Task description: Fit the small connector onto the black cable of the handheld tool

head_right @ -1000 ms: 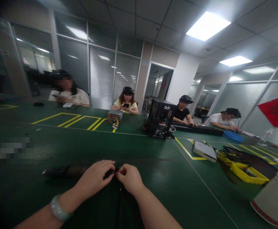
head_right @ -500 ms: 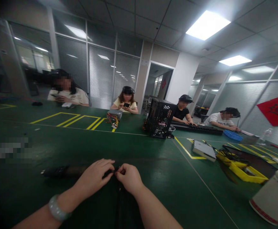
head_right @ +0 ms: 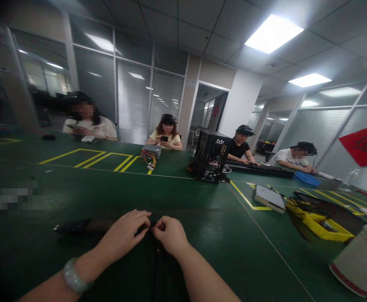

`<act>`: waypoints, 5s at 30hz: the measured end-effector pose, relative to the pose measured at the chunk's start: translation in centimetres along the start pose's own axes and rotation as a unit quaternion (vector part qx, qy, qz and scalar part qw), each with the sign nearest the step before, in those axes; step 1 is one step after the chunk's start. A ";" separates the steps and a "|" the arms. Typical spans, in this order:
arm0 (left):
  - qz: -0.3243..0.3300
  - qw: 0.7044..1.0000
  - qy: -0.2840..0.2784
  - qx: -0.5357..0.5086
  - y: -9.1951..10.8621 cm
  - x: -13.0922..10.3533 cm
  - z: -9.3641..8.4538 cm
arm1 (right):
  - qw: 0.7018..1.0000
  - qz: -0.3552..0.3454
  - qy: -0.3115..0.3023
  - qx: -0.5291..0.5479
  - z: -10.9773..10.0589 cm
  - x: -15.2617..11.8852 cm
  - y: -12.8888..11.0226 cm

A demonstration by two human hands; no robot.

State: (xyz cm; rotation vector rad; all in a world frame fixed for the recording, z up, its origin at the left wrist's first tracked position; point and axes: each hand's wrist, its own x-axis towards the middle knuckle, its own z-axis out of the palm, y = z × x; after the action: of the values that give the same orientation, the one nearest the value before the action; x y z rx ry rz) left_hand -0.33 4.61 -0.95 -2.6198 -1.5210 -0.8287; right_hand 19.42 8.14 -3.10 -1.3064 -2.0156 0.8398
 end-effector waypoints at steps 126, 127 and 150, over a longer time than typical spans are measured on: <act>-0.029 0.999 -0.040 -0.017 0.6 0.5 -0.1 | 1.000 0.006 -0.009 0.011 -0.3 -0.1 -0.2; -0.027 0.999 -0.041 -0.016 0.7 0.5 -0.1 | 1.000 0.007 -0.010 0.009 -0.3 0.0 -0.3; -0.033 0.999 -0.015 -0.017 0.7 0.1 -0.5 | 1.000 0.011 -0.010 -0.009 -0.1 0.1 -0.2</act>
State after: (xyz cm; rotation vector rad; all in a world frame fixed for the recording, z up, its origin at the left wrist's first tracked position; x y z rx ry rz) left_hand -0.01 4.16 -0.31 -2.6317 -1.6229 -0.8306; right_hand 19.34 8.18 -2.88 -1.3383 -2.0322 0.8501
